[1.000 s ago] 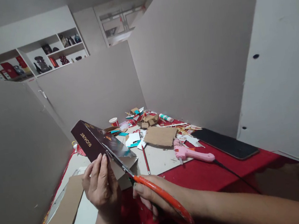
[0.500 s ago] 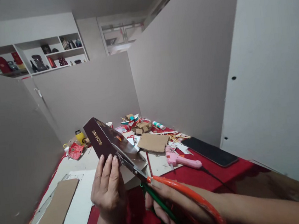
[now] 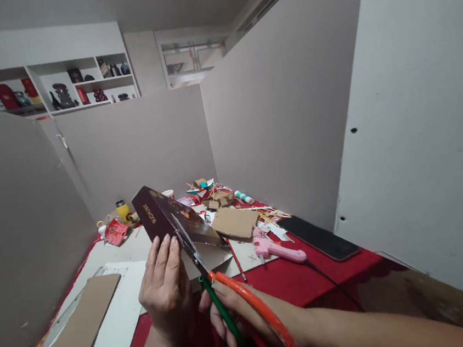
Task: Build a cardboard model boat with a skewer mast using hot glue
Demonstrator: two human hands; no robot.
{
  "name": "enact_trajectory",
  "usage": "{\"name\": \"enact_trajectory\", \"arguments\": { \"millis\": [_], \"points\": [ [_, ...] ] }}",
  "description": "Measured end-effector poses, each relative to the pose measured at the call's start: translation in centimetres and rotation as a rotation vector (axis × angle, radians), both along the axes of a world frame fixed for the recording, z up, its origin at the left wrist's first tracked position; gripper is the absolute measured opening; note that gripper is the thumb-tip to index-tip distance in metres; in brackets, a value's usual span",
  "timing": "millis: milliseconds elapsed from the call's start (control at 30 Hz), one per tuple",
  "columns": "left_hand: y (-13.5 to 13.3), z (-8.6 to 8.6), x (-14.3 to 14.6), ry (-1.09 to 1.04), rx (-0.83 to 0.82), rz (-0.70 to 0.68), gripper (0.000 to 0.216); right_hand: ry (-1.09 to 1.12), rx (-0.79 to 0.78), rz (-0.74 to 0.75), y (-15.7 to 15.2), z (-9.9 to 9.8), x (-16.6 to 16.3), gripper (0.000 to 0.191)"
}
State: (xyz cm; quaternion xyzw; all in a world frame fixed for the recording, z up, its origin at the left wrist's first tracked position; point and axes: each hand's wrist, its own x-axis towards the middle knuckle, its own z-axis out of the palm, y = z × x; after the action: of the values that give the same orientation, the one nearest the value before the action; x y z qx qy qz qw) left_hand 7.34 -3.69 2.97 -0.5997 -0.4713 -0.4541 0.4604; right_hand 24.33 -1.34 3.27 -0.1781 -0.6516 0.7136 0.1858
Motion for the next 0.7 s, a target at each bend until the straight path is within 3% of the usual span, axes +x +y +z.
{"name": "enact_trajectory", "arguments": {
  "millis": [267,367,533,600,700],
  "points": [
    [0.0,-0.5,-0.2,-0.074,0.029,-0.051,0.051,-0.07,0.375,-0.016,1.5,0.5,-0.6,0.072],
    [-0.1,-0.8,-0.7,-0.081,0.012,-0.068,0.051,-0.062,0.375,-0.029,1.5,0.5,-1.0,0.072],
    [-0.6,-1.1,-0.6,-0.212,-0.03,-0.107,0.044,-0.074,0.202,0.026,1.4,0.3,-1.0,0.073],
    [-0.8,-0.9,-0.2,-0.298,-0.025,-0.121,0.04,-0.07,0.254,0.011,1.7,0.0,-1.0,0.071],
    [-1.1,-0.4,0.2,-0.575,-0.147,-0.126,0.048,-0.073,0.468,-0.015,2.4,-0.7,-1.2,0.064]
  ]
}}
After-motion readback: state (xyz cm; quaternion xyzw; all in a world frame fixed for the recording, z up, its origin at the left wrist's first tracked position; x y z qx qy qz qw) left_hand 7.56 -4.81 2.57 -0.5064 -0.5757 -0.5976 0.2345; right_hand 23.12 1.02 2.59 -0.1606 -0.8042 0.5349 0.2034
